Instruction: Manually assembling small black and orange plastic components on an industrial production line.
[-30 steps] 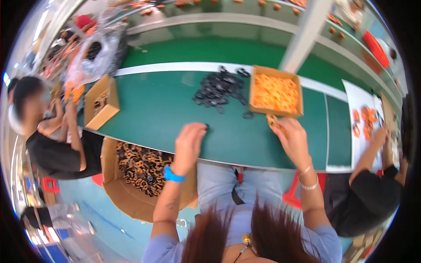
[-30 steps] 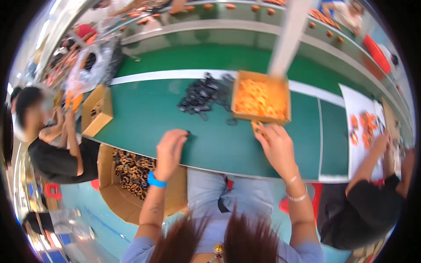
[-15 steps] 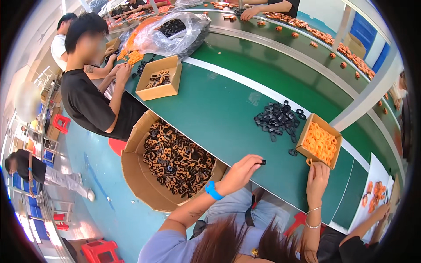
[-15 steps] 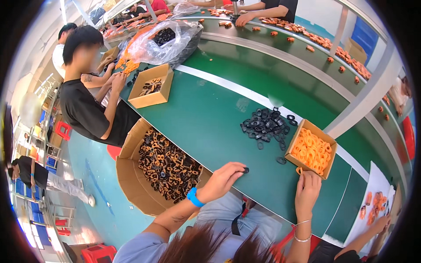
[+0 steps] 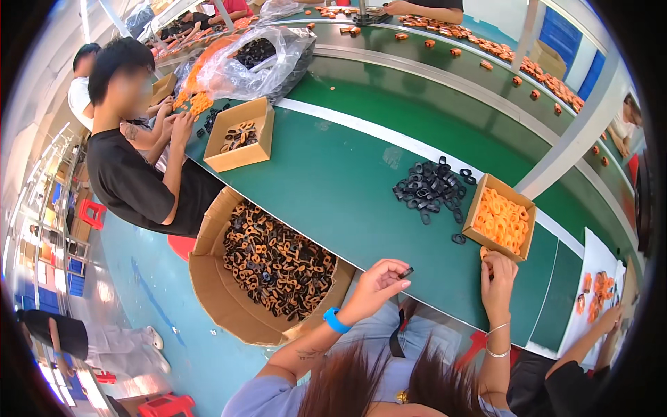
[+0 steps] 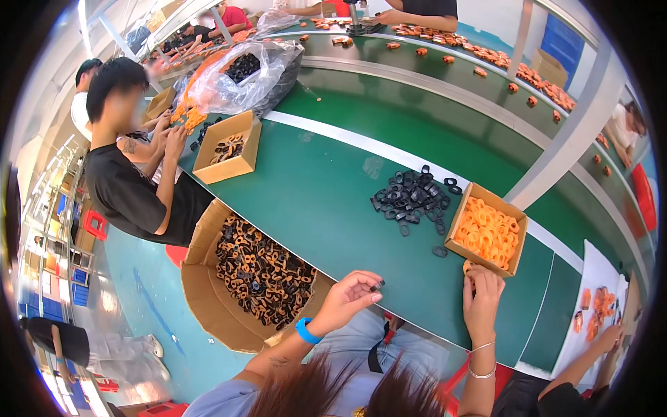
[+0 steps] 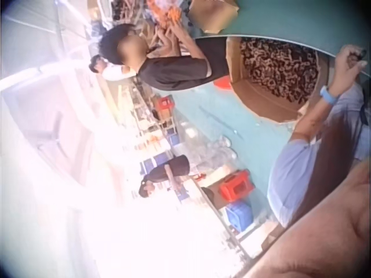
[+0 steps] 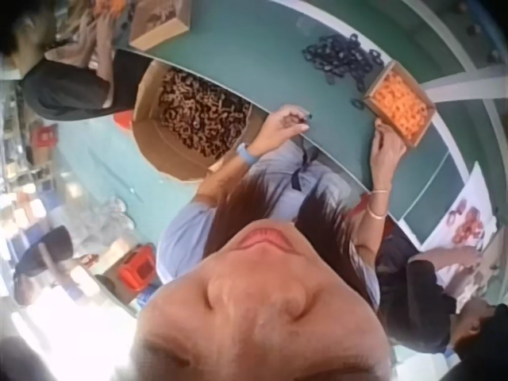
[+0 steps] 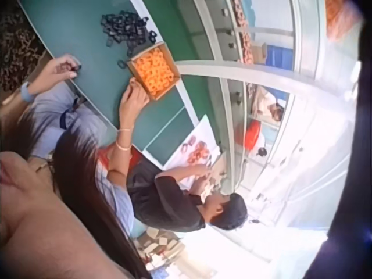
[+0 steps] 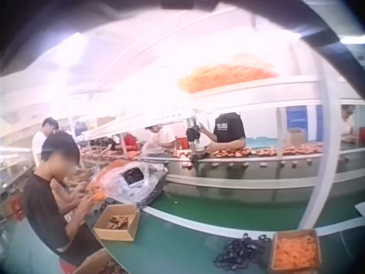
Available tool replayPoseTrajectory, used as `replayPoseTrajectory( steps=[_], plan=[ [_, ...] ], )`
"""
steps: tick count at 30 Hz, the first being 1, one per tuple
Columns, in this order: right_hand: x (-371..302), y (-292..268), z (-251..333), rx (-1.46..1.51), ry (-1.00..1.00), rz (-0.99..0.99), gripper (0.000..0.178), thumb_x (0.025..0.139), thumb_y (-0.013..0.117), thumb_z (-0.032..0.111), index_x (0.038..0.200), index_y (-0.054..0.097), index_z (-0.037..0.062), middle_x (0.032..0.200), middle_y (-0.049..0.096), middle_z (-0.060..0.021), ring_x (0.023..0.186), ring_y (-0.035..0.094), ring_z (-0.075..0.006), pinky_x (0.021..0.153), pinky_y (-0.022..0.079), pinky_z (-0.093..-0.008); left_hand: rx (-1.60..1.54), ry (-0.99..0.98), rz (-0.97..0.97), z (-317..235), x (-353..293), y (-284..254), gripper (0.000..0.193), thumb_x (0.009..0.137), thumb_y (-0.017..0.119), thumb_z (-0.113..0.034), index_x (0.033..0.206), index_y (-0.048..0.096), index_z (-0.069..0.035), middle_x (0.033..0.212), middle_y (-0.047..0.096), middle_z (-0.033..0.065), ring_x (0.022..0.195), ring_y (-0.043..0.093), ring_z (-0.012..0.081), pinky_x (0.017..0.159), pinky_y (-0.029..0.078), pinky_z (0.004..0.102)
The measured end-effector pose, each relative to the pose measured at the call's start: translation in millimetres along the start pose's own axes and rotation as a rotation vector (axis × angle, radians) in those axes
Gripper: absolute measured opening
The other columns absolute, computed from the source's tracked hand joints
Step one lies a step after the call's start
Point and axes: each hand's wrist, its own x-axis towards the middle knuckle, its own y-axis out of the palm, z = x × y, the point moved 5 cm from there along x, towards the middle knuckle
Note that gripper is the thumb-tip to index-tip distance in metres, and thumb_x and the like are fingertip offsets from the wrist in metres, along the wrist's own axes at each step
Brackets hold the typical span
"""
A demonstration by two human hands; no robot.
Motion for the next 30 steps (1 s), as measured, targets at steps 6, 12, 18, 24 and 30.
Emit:
replayPoseTrajectory(
  steps=[6,12,18,24,30],
  plan=[
    [-1,-10,2,0.071,0.022,-0.042,0.01,0.087,0.067,0.0,0.096,0.063,0.0021,0.106,0.069,-0.0116,0.095,0.062,-0.0294,0.09,0.044,-0.0366,0.256,-0.052,0.051,-7,-1,12,0.021,0.097,0.066,-0.005,0.117,0.063,0.001,0.111,0.067,0.0071,0.092,0.066,0.0111,0.082,0.057,0.0266],
    [-3,-7,-4,0.184,0.12,-0.099,0.013,0.088,0.067,0.0,0.101,0.064,0.002,0.108,0.069,-0.0115,0.096,0.063,-0.0311,0.089,0.046,-0.039,0.514,0.161,-0.012,-36,0,24,0.015,0.095,0.067,-0.008,0.107,0.068,0.001,0.098,0.068,0.0113,0.082,0.068,0.0203,0.074,0.056,0.0295],
    [-7,-14,21,0.41,0.253,-0.105,0.012,0.087,0.067,-0.003,0.098,0.063,0.0,0.098,0.067,-0.012,0.087,0.066,-0.0261,0.08,0.051,-0.0361,0.581,0.2,-0.038,-27,-5,18,0.015,0.093,0.069,-0.005,0.108,0.072,-0.001,0.094,0.069,0.0094,0.083,0.065,0.0168,0.072,0.055,0.0291],
    [-21,2,49,0.24,0.009,0.054,0.009,0.082,0.071,-0.004,0.089,0.069,0.0014,0.092,0.068,-0.0115,0.088,0.065,-0.0301,0.08,0.049,-0.0379,0.672,0.198,-0.051,-33,-5,18,0.015,0.093,0.069,-0.005,0.107,0.075,-0.003,0.092,0.068,0.0094,0.079,0.065,0.0196,0.068,0.052,0.0308],
    [-33,2,48,0.269,-0.037,0.055,0.013,0.08,0.072,-0.003,0.092,0.068,0.0018,0.092,0.068,-0.0103,0.089,0.063,-0.0295,0.081,0.047,-0.0378,0.683,0.276,-0.098,-36,-1,12,0.015,0.093,0.069,-0.005,0.106,0.074,-0.003,0.092,0.068,0.0104,0.077,0.064,0.0217,0.068,0.052,0.0328]
  ],
)
